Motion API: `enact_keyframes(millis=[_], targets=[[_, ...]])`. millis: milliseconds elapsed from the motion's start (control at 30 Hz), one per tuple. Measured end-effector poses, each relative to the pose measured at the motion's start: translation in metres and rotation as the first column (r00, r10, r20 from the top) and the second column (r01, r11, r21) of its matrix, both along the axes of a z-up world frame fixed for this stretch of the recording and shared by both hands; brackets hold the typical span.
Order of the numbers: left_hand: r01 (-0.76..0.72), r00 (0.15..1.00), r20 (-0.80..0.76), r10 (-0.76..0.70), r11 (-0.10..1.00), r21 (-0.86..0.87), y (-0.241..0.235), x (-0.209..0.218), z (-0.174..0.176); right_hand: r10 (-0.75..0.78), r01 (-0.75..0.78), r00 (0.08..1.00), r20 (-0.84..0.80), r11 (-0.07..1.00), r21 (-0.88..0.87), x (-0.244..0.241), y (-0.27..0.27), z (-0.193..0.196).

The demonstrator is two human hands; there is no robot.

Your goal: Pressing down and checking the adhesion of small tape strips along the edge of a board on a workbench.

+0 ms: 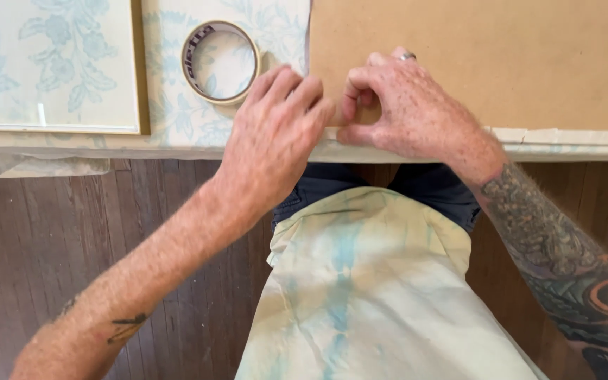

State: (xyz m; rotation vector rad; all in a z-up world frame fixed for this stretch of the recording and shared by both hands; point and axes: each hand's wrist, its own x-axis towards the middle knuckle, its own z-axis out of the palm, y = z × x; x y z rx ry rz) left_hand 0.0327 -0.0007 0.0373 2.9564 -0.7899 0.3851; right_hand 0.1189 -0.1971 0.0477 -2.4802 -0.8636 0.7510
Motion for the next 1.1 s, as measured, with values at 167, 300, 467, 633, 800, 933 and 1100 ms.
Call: enact_keyframes(millis=[167,300,467,633,800,933,1100], targets=[[0.098,0.99,0.124,-0.074,0.975,-0.201,-0.01,-0.034,-0.006,0.026,-0.028,0.996,-0.085,0.999,-0.026,0.016,0.01,0.015],[0.083,0.985,0.165,-0.059,0.986,-0.143,-0.005,-0.042,-0.018,0.023,-0.039,0.993,-0.115,0.99,-0.135,0.021,0.013,0.012],[0.068,0.986,0.163,-0.03,0.971,-0.231,-0.003,-0.035,-0.014,0.011,-0.027,0.993,-0.119,0.99,-0.136,0.022,0.013,0.016],[-0.055,0.993,0.095,0.072,0.984,-0.169,-0.009,-0.055,-0.017,0.01,-0.015,0.996,-0.089,0.998,-0.053,0.014,0.008,0.022],[-0.058,0.992,0.099,0.072,0.988,-0.145,-0.02,-0.061,-0.02,-0.044,0.041,0.997,-0.058,0.998,-0.047,0.007,0.008,0.017],[-0.032,0.988,0.149,0.051,0.991,-0.127,-0.012,-0.059,-0.029,-0.071,0.064,0.989,-0.132,0.996,-0.061,0.013,0.01,0.023],[-0.078,0.996,0.019,0.091,0.933,-0.352,-0.016,-0.051,-0.02,0.043,-0.048,0.998,0.052,0.993,0.104,0.007,-0.005,0.023]])
